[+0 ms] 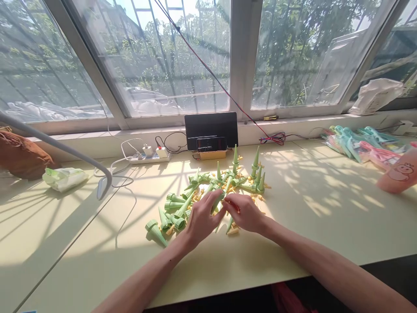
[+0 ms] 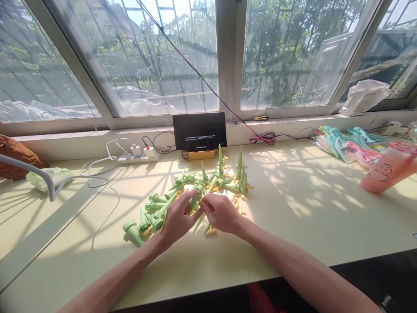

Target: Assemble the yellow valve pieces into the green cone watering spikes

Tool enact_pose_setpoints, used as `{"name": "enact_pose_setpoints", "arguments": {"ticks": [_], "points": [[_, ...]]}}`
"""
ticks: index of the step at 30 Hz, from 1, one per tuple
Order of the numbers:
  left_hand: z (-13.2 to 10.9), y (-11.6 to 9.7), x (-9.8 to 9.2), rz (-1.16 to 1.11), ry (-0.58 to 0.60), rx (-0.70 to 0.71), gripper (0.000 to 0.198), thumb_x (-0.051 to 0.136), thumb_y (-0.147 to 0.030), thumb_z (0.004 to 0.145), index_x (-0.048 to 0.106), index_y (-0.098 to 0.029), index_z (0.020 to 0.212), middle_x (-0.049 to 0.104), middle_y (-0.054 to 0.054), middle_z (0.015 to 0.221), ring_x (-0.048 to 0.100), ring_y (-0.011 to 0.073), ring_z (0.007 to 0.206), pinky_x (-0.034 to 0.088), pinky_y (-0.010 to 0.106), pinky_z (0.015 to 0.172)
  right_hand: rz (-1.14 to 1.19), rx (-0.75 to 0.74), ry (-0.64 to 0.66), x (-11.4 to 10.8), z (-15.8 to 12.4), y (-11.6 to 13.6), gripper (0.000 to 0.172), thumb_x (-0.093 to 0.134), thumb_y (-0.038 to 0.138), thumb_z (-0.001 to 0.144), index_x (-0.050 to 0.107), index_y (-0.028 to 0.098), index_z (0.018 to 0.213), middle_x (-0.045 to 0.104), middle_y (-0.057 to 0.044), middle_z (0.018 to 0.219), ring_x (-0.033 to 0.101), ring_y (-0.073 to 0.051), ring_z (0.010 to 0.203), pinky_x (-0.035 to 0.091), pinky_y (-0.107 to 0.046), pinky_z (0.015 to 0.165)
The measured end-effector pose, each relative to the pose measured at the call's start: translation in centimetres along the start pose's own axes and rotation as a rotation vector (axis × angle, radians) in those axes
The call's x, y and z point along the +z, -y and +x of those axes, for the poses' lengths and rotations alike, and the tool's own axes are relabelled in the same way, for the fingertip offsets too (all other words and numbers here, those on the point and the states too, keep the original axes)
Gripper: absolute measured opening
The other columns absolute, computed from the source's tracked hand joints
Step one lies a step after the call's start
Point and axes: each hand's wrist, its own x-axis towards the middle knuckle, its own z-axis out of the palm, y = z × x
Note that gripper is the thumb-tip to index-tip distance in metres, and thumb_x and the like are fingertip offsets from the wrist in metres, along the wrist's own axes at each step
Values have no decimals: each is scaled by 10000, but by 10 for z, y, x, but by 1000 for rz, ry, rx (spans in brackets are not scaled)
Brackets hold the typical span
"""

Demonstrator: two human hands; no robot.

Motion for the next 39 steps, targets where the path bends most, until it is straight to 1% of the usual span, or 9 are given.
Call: {"name": "enact_pose_setpoints", "arguments": {"ticks": [6, 10, 12, 16, 21, 28, 31, 34, 39], "points": [[0, -3, 3, -5, -5, -11, 261, 608, -206, 862, 551, -188, 1115, 615, 5, 777, 526, 86, 555, 415, 194, 514, 30, 36, 28, -2, 0, -3, 281, 445, 193, 933, 403, 199, 655, 405, 36, 573, 360, -103, 518, 300, -238, 512], [0, -3, 3, -7, -1, -6, 257, 599, -215, 865, 534, -190, 1112, 603, -9, 763, 460, 68, 490, 387, 193, 475, 19, 23, 20, -3, 1, -4, 267, 446, 202, 945, 469, 192, 679, 454, 26, 589, 393, -106, 524, 322, -236, 512], [1, -3, 3, -5, -9, -8, 255, 599, -219, 864, 525, -189, 1106, 597, -18, 743, 449, 64, 472, 383, 192, 464, 4, 10, 9, -3, 1, -4, 255, 458, 205, 945, 504, 187, 695, 475, 22, 596, 413, -107, 530, 332, -236, 518], [2, -3, 4, -21, -27, -17, 256, 602, -226, 862, 516, -187, 1100, 607, -23, 735, 488, 63, 464, 408, 192, 468, -13, -6, -4, -3, 1, -6, 257, 464, 223, 952, 539, 182, 709, 497, 16, 601, 426, -110, 539, 337, -241, 531], [2, -3, 4, -41, -22, -41, 263, 605, -217, 854, 512, -190, 1099, 624, -19, 754, 514, 66, 469, 430, 195, 473, -25, -11, 3, -3, 1, -7, 254, 476, 247, 951, 549, 181, 717, 496, 20, 595, 426, -108, 532, 336, -239, 531], [2, -3, 5, -85, -37, -14, 276, 619, -204, 848, 495, -190, 1094, 619, -20, 746, 543, 67, 477, 437, 176, 453, -32, -11, 18, -3, 1, -8, 239, 486, 282, 951, 572, 178, 754, 499, 23, 600, 432, -107, 537, 338, -239, 545], [3, -3, 5, -100, -42, -15, 247, 619, -204, 848, 494, -192, 1061, 602, -32, 702, 557, 75, 483, 442, 176, 456, -25, -4, 4, -3, 0, -9, 235, 483, 301, 957, 592, 177, 791, 530, 15, 619, 453, -109, 546, 347, -236, 550], [3, -4, 5, -99, -57, -22, 216, 615, -203, 851, 493, -190, 1029, 598, -31, 700, 567, 76, 488, 450, 179, 469, -23, -9, -2, -2, 0, -9, 229, 492, 305, 955, 598, 173, 800, 541, 10, 627, 461, -108, 554, 350, -233, 552], [3, -4, 5, -103, -53, -21, 229, 624, -186, 841, 486, -188, 1024, 592, -36, 686, 579, 82, 489, 465, 188, 489, -28, -18, 6, -2, 1, -9, 256, 488, 300, 953, 573, 173, 747, 483, 27, 594, 424, -102, 540, 332, -226, 541]]}}
